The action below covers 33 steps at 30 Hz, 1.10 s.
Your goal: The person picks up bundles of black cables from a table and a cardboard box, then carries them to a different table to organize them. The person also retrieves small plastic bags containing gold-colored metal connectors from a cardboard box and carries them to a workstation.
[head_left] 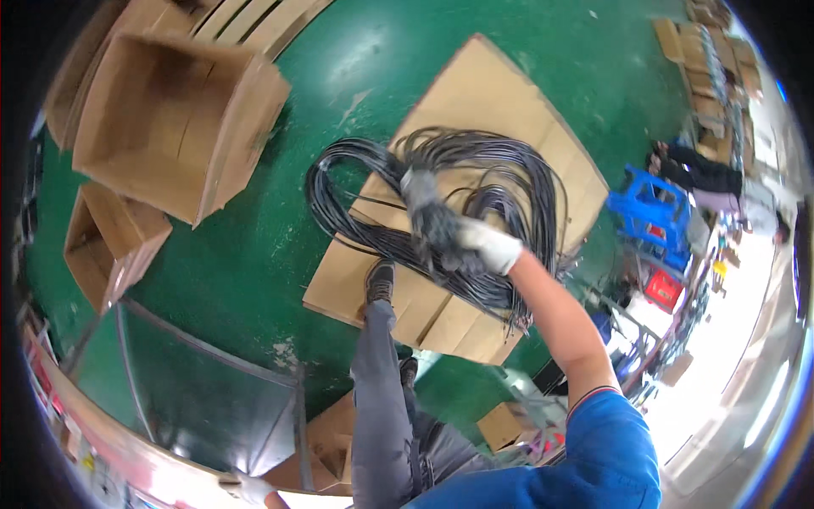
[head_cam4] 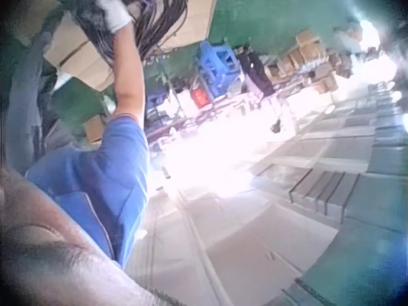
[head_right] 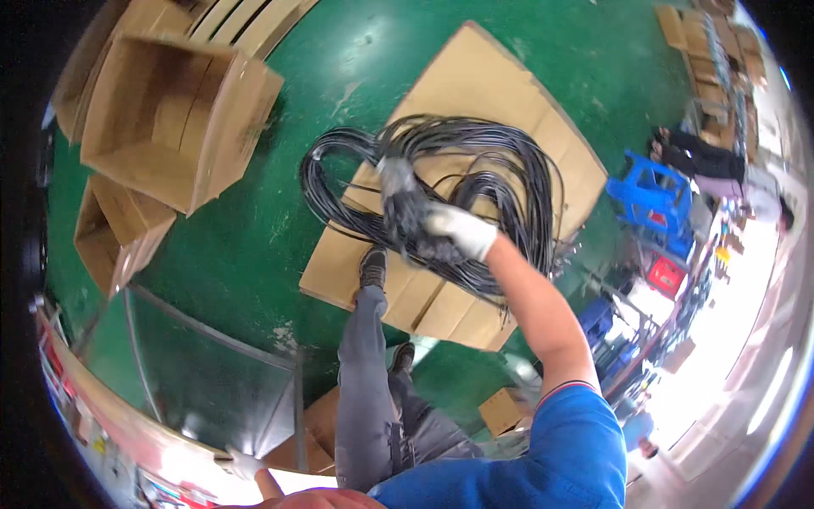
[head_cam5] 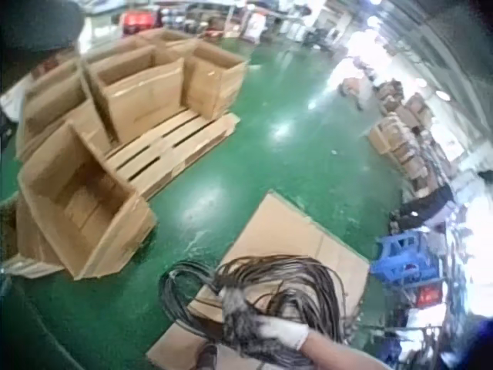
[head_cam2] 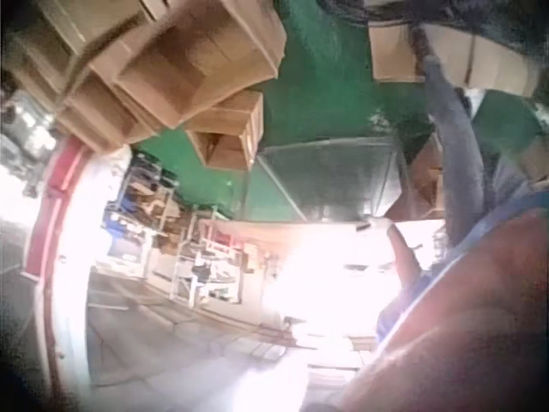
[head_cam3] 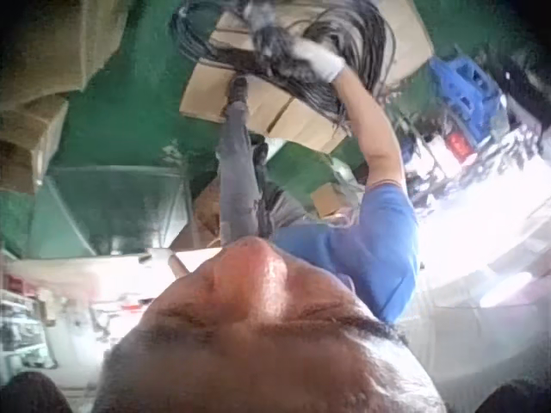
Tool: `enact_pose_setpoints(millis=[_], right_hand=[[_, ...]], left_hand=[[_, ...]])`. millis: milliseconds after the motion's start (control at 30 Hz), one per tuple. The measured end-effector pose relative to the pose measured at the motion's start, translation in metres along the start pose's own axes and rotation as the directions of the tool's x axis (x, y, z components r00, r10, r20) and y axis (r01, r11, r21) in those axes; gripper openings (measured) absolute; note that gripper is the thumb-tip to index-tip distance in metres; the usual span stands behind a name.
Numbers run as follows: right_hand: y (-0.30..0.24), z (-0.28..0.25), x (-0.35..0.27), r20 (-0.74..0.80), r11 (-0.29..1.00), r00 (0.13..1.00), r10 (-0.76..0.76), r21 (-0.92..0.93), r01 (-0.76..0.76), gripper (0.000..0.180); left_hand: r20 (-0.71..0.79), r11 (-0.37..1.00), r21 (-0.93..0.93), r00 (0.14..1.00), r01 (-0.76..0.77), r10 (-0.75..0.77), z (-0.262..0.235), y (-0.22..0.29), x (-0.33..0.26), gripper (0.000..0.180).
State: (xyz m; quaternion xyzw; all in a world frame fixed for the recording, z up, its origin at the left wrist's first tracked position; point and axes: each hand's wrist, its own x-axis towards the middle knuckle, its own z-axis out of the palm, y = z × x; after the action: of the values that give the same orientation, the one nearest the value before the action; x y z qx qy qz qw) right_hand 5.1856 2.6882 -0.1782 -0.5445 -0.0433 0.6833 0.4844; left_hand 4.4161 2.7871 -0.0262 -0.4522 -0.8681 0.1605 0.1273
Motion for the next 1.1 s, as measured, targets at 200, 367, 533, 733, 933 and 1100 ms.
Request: enact_pose_setpoints(millis=[200, 367, 533, 733, 933, 1100], right_hand=[[0.028, 0.103, -0.142, 0.036, 0.959, 0.965, 0.260, 0.103, -0.263, 0.031], [0.079, 0.165, -0.247, 0.022, 0.961, 0.997, -0.068, 0.270, 0.060, 0.047], [0.100, 0.201, -0.371, -0.050, 0.903, 0.948, -0.314, 0.293, 0.314, 0.046], [0.114, 0.231, -0.543, -0.119, 0.885, 0.896, -0.429, 0.146, 0.443, 0.042], [0.167, 0.281, -0.696, -0.245, 0.742, 0.702, -0.669, -0.173, 0.647, 0.065], [0.236, 0.320, -0.772, -0.424, 0.486, 0.447, -0.788, 0.019, 0.874, 0.064]], left_hand=[[0.013, 0.999, 0.041, 1.000, 0.022, -0.023, -0.001, 0.030, 0.002, 0.075], [0.176, 0.997, 0.040, 0.982, 0.062, -0.068, -0.020, 0.037, 0.001, 0.080], [0.163, 0.943, 0.075, 0.937, -0.323, 0.308, -0.069, 0.070, -0.033, 0.093], [0.536, 0.687, -0.658, -0.450, 0.309, 0.715, -0.152, 0.133, -0.296, 0.100], [0.029, 0.802, -0.092, -0.804, 0.590, 0.594, -0.303, 0.061, -0.530, 0.070], [0.178, 0.935, 0.031, -0.922, 0.354, 0.343, -0.417, -0.061, -0.622, 0.052]])
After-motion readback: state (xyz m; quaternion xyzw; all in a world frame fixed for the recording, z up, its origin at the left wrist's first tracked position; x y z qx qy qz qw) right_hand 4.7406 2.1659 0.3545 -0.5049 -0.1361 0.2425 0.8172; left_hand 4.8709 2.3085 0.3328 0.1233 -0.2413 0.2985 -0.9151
